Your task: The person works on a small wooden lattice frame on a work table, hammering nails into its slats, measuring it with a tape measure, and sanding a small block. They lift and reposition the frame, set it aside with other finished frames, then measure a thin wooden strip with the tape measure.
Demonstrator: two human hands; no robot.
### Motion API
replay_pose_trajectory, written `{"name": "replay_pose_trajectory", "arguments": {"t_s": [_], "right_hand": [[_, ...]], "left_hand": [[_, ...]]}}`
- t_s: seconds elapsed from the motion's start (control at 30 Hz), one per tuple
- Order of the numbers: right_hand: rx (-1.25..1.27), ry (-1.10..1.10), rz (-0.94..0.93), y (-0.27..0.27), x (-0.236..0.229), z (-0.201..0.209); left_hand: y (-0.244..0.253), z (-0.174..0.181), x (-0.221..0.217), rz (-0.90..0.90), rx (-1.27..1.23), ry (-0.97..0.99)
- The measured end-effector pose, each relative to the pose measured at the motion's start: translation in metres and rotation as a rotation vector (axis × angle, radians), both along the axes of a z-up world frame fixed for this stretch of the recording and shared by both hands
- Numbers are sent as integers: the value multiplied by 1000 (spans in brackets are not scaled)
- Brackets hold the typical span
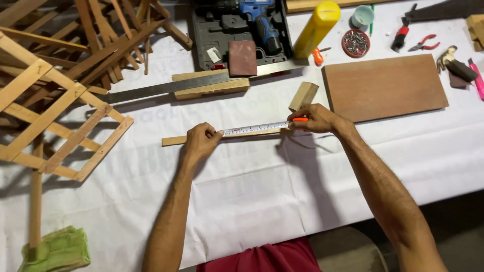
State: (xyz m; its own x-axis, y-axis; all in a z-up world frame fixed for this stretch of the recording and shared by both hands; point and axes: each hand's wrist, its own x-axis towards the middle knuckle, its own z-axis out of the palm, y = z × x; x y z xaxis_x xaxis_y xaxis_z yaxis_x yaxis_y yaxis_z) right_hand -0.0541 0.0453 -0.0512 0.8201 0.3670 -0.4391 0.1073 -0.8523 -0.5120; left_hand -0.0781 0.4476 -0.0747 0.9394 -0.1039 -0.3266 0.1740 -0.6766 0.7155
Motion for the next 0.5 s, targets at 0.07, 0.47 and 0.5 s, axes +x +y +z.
{"name": "replay_pose_trajectory", "arguments": {"t_s": [0.07, 0.47, 0.5], "right_hand": [[8, -45, -45, -13, -14, -2], [60, -356, -170, -29, -53, -37], [63, -365, -175, -28, -54, -37]], "left_hand": [[-8, -18, 2, -51, 36, -43], [-26, 1, 4, -117, 256, -88], [-26, 0, 4, -122, 268, -79]]}}
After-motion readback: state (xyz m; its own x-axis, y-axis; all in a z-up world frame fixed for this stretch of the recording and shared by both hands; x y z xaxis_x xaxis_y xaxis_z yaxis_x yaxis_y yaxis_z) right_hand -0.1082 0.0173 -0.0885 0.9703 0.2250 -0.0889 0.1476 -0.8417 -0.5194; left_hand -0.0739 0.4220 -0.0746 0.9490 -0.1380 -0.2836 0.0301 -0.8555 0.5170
